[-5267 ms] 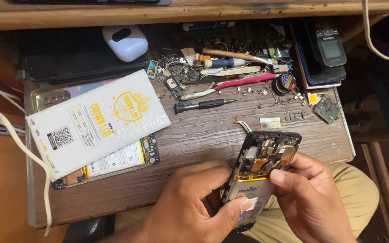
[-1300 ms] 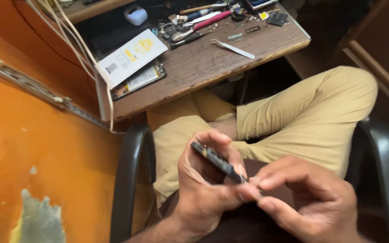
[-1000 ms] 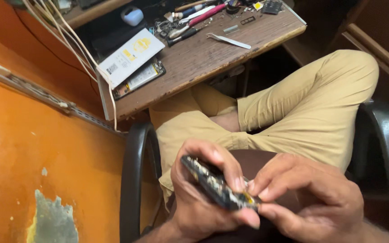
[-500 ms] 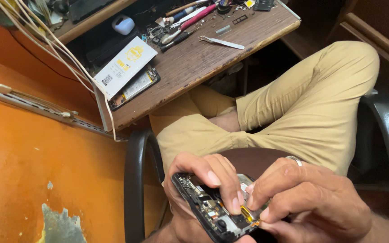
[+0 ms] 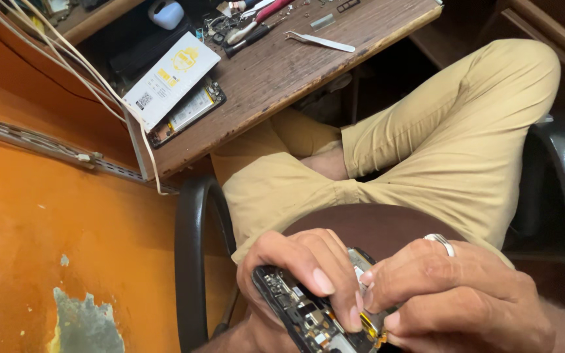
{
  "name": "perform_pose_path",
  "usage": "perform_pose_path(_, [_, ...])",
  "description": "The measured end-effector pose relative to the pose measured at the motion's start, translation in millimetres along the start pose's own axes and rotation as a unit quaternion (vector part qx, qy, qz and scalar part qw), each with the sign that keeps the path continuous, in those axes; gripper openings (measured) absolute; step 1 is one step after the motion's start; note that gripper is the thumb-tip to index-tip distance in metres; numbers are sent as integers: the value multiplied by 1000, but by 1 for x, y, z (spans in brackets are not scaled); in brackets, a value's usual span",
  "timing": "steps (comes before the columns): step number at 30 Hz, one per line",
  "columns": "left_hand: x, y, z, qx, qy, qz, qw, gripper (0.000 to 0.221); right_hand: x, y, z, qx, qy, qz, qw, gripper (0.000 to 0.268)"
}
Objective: The person disassembles a smartphone, removes the back cover, and detaches internal components including the motherboard and battery. They then reassemble the device by reconnecting the motherboard, installing a new battery, and securing the back cover.
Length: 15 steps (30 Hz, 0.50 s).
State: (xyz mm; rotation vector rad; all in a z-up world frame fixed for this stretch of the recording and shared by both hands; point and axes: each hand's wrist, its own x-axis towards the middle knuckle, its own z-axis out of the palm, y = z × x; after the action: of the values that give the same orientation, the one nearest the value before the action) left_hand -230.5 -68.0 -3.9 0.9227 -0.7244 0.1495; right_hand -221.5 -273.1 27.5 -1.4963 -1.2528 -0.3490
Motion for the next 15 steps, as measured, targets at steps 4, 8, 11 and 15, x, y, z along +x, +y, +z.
perform_pose_path(4, [-2,-1,-2,-2,-4,-2,1000,29,0,-2,-1,0,-15,13,1000,21])
perform_pose_path(8, [-5,0,-2,-1,-1,-5,1000,35,-1,-3,3,-2,-2,20,1000,22])
perform_pose_path(11, [-4,0,-3,-16,-10,4,1000,38,-1,-4,4,-14,-9,20,1000,22])
perform_pose_path(15, [-6,-3,-2,-41,17,-17,999,36,-2,-3,5,-9,-1,24,1000,22])
